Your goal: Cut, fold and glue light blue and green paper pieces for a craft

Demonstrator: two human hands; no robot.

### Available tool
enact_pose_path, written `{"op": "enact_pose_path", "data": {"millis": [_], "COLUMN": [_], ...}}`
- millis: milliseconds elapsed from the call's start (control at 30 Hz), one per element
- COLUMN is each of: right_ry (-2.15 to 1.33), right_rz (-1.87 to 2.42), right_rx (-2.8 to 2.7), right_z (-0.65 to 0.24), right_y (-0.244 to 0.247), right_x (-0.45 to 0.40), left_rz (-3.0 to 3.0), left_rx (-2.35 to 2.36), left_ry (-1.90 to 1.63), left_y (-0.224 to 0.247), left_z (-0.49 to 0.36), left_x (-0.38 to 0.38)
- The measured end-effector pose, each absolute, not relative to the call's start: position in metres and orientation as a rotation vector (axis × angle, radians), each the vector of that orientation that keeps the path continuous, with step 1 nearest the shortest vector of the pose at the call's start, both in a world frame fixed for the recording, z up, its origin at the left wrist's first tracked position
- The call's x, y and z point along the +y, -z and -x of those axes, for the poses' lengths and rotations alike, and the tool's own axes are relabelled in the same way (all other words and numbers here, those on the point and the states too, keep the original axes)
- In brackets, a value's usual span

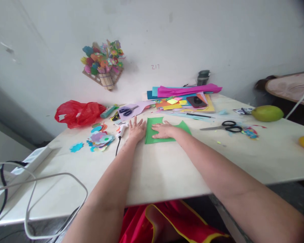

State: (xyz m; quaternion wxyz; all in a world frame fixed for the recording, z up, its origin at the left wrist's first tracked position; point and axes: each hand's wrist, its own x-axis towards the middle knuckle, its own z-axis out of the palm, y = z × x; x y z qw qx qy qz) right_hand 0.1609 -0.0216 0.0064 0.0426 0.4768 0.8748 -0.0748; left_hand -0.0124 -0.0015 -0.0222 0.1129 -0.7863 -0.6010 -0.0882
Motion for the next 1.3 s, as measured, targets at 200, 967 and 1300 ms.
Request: {"op": "enact_pose_path", "data": {"millis": [200,967,1300], "right_ry": [0.246,0.158,0.129], "right_rz": [-1.477,-1.654,-1.609], "right_rx": [2.693,2.704,2.649], "right_z": [-0.161,-0.161,-0.161], "right_y": [-0.007,0.010,0.005], "right_x": [-0.023,-0.009,-0.011], "left_rz": [2.322,2.351,2.342], "left_rx": [-1.778,-1.779,-1.770], "left_ry": [0.222,0.226,0.215], "left_y": [0.021,0.021,0.019], "left_z": [0.007,0.000,-0.003], "left_x": [-0.001,0.003,0.000]}}
